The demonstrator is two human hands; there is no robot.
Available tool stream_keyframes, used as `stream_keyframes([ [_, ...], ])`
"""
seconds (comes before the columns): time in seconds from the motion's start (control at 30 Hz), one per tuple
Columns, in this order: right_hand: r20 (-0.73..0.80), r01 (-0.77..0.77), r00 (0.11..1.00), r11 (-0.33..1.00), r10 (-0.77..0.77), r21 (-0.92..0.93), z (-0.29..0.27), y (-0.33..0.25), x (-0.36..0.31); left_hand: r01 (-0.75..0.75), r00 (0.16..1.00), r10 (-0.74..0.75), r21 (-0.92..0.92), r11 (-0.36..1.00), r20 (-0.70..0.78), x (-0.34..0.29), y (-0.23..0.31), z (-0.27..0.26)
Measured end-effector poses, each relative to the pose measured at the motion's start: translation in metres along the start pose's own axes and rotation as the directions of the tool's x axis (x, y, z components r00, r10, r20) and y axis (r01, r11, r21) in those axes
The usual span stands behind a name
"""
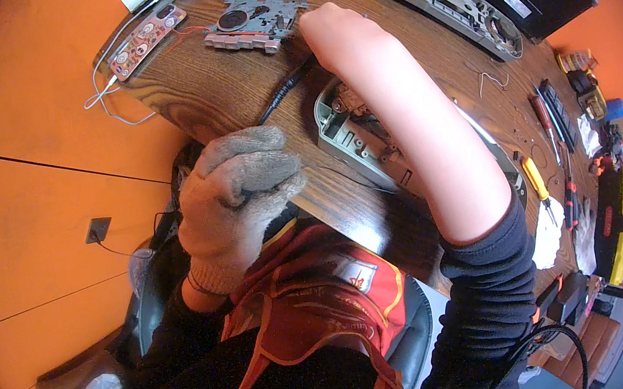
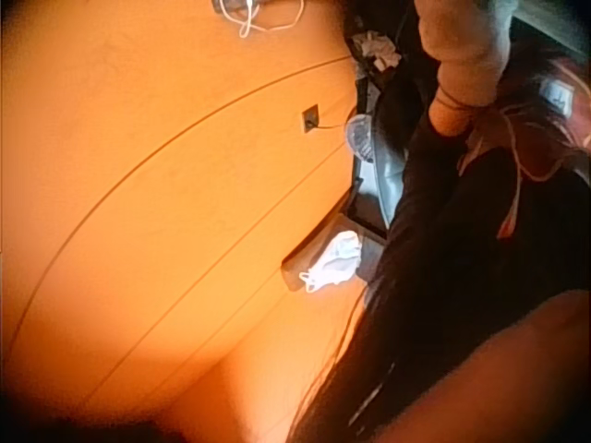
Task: The person prepares a soldering iron by wiping its tip with a cloth, then solders wires to a circuit board inside a disassembled electronic device. The person holds the device steady with one hand while applying solder with the other.
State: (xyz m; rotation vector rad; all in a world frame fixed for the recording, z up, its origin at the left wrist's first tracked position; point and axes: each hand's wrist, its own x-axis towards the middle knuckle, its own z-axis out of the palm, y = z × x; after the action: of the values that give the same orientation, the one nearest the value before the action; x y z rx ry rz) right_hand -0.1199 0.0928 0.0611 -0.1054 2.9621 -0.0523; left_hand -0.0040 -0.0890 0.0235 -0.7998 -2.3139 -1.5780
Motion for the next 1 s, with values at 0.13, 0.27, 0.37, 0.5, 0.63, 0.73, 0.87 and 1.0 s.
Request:
stream_keyframes([
  [0.13, 0.035, 0.038, 0.999, 0.999, -0.039, 0.030, 0.009, 0.008, 0.003, 0.082, 0.996, -0.080, -0.085, 0.993, 0.030, 0.002, 0.003, -0.003],
  [0.27, -0.021, 0.160, 0.987, 0.979, -0.158, 0.131, 0.020, 0.021, 0.008, 0.124, 0.992, -0.120, -0.208, 0.970, 0.033, 0.003, 0.005, -0.002],
  [0.37, -0.095, 0.246, 0.968, 0.958, -0.233, 0.149, 0.018, 0.021, 0.006, 0.196, 0.980, -0.192, -0.283, 0.939, 0.041, 0.004, 0.004, -0.001],
  [0.5, -0.378, 0.372, 0.877, 0.918, -0.298, 0.139, -0.007, 0.009, -0.029, 0.238, 0.970, -0.238, -0.313, 0.919, 0.039, 0.005, 0.002, -0.003],
  [0.63, -0.105, 0.466, 0.869, 0.729, -0.484, 0.501, -0.024, -0.002, -0.093, 0.303, 0.946, -0.323, -0.444, 0.843, 0.034, 0.003, 0.001, -0.004],
  [0.73, -0.058, 0.395, 0.884, 0.675, -0.463, 0.623, -0.013, -0.010, -0.119, 0.285, 0.939, -0.343, -0.596, 0.751, 0.017, 0.001, 0.001, 0.000],
  [0.87, -0.032, 0.233, 0.949, 0.627, -0.314, 0.744, 0.002, -0.008, -0.130, 0.292, 0.922, -0.387, -0.700, 0.652, 0.023, 0.001, 0.000, 0.005],
  [1.0, -0.179, 0.143, 0.983, 0.428, 0.046, 0.892, 0.014, -0.015, -0.138, 0.278, 0.877, -0.468, -0.910, 0.309, 0.109, -0.003, 0.003, 0.014],
])
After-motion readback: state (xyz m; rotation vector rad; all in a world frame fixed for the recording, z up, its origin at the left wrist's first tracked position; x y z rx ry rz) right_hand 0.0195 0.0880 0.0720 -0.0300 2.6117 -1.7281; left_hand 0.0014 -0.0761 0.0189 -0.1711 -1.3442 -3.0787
